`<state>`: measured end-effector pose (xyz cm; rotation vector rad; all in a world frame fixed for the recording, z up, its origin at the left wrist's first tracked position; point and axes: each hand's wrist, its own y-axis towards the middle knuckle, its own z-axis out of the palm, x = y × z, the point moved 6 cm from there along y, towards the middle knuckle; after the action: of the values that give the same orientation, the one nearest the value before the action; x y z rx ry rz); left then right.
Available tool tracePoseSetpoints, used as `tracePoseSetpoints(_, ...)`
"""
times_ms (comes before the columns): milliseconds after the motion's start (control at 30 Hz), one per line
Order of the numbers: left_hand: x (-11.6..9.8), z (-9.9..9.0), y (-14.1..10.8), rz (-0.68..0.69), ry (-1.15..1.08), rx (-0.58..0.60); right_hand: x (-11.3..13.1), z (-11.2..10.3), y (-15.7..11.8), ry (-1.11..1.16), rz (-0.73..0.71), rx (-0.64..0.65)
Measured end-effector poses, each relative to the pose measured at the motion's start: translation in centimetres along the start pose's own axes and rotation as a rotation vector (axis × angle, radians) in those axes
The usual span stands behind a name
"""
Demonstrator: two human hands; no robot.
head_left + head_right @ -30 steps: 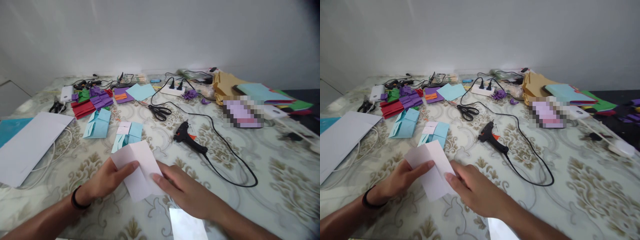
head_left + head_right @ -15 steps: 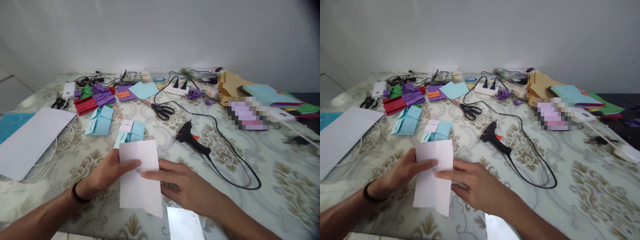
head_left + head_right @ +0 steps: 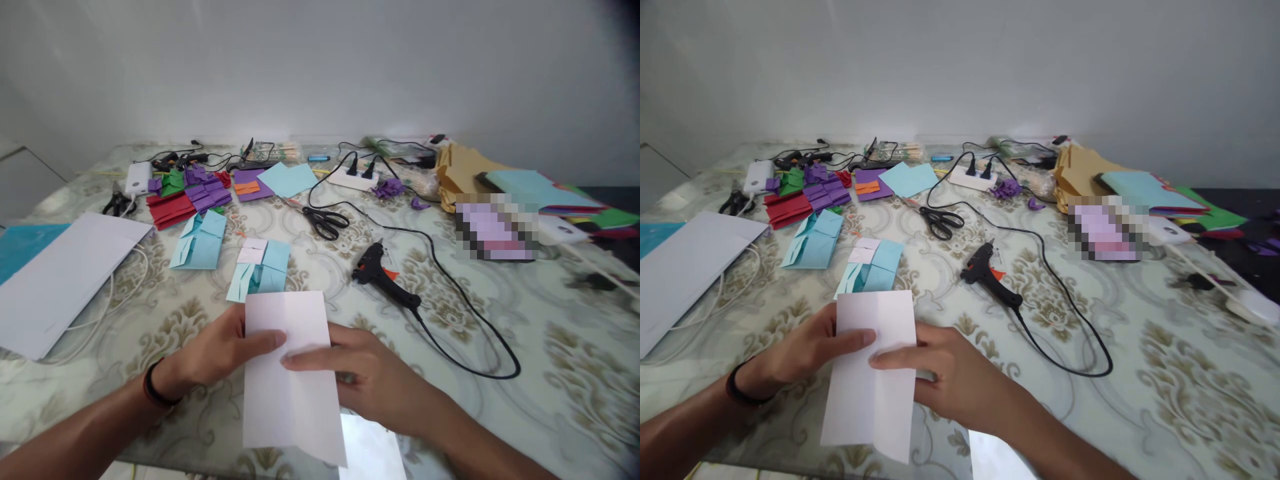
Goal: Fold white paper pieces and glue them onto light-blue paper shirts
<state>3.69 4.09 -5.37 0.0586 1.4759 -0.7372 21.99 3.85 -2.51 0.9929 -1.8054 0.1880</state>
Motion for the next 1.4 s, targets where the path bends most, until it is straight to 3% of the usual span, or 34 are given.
tracePoseSetpoints(333,-0.7,0.1,-0.2,0.026,-0.044,-0.011,-0.9,-0.6,0.1,0.369,0.084,-0.033)
tracePoseSetpoints(633,-2.4,0.0,-0.3,0.207,0.226,-0.079,-1.4,-1.3,0.4,0.236,0.367,-0.062)
tracePoseSetpoints(933,-1.6,0.5,0.2,0.131,0.411,-0.068,-1.7,-1.1,0.4,0.092,0.419,-0.086)
tracePoseSetpoints(1033,-1.3,0.6,0.3,0.126,0.414,-0.069,-2.0,-1.0,0.0,0.195,0.464,-0.153)
tracePoseSetpoints(1167,-1.3,-0.2,0.2,0.149,0.389,-0.201,-2.7,-1.0,-0.4,0.388,0.537,-0.281)
tracePoseSetpoints(1267,-1.4,-0.6,0.0,0.181,0.375,-0.287,-3.3,-0.6,-0.4,0.416,0.575,-0.256)
tracePoseSetpoints(1400,-1.4,-0.4,0.1,0.177,0.387,-0.249,-3.6,-0.4,-0.4,0.437,0.604,-0.251)
